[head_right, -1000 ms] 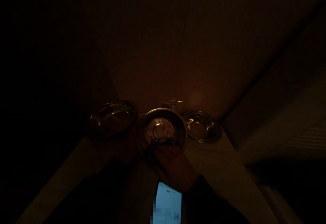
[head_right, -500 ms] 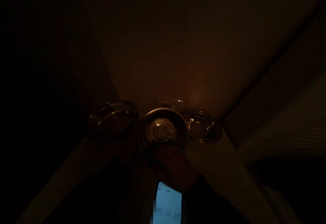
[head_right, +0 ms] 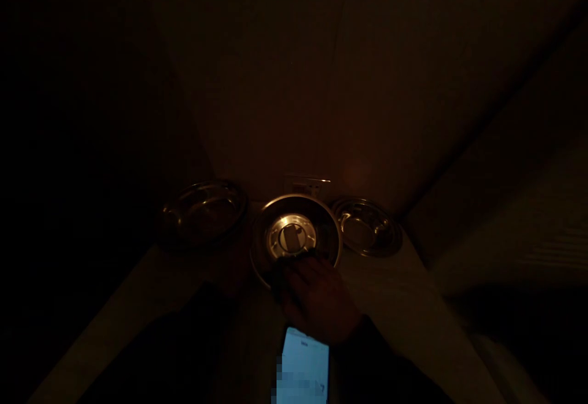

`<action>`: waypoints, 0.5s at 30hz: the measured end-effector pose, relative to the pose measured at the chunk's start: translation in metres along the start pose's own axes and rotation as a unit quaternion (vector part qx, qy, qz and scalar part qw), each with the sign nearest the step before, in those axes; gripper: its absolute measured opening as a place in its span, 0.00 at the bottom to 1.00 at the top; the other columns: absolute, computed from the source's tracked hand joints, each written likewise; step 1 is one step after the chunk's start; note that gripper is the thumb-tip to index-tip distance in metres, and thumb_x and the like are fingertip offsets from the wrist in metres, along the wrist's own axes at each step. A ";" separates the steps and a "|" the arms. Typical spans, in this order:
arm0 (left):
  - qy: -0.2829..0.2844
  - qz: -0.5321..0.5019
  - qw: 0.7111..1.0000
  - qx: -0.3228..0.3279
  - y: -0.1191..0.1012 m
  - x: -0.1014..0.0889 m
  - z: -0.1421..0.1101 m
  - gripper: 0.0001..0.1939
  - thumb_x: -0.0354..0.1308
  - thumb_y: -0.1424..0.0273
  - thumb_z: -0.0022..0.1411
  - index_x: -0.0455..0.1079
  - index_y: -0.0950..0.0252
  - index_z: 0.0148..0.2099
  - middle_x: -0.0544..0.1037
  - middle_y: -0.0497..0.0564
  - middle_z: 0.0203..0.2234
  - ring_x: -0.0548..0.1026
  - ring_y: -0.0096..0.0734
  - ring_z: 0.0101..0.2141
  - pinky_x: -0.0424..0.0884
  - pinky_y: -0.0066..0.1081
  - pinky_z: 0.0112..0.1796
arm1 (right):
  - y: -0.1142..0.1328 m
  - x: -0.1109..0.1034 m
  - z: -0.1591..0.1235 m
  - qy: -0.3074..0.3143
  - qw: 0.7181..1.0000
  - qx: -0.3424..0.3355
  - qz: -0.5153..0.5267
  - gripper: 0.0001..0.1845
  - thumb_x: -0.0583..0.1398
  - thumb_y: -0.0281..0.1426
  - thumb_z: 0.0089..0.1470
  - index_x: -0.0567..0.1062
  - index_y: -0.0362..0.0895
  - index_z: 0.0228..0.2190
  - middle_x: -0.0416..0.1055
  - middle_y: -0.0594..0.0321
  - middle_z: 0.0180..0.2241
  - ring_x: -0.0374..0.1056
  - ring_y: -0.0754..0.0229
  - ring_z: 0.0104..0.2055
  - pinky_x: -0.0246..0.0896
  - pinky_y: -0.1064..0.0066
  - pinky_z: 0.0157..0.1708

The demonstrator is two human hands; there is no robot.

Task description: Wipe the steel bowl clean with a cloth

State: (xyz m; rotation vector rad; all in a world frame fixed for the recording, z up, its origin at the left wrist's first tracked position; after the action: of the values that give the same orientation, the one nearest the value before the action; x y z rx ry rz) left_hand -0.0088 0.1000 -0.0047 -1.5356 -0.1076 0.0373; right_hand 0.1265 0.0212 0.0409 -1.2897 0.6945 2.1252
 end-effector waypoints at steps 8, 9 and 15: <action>-0.015 0.036 0.999 -0.026 0.003 -0.007 -0.003 0.15 0.46 0.69 0.65 0.74 0.64 0.42 0.80 0.53 0.39 0.76 0.37 0.43 0.64 0.37 0.54 | 0.002 -0.001 0.001 0.005 1.000 0.007 0.004 0.16 0.56 0.29 0.56 0.74 0.40 0.46 0.76 0.52 0.42 0.68 0.51 0.42 0.64 0.57 0.43; -0.010 0.041 0.999 -0.025 0.002 -0.005 -0.004 0.15 0.46 0.69 0.65 0.74 0.64 0.42 0.80 0.53 0.38 0.76 0.36 0.42 0.65 0.37 0.54 | 0.002 0.000 0.001 0.011 1.000 0.007 0.004 0.16 0.56 0.29 0.56 0.74 0.40 0.46 0.75 0.52 0.42 0.68 0.51 0.42 0.63 0.57 0.43; -0.016 0.032 0.999 -0.023 0.000 -0.006 -0.006 0.16 0.46 0.65 0.66 0.74 0.65 0.43 0.80 0.53 0.40 0.75 0.38 0.46 0.65 0.37 0.54 | 0.001 0.001 0.002 0.020 1.000 0.012 0.008 0.16 0.55 0.30 0.57 0.74 0.39 0.46 0.75 0.52 0.42 0.68 0.50 0.42 0.64 0.57 0.42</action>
State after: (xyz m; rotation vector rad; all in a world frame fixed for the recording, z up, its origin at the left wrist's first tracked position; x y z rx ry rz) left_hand -0.0142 0.0939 -0.0055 -1.5842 -0.0859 0.1117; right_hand 0.1240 0.0215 0.0410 -1.3204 0.7461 2.1034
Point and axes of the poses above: each hand's wrist, its own z-axis towards the middle knuckle, its own x-axis out of the palm, y = z × x, the point moved 8 cm from there along z, towards the middle knuckle
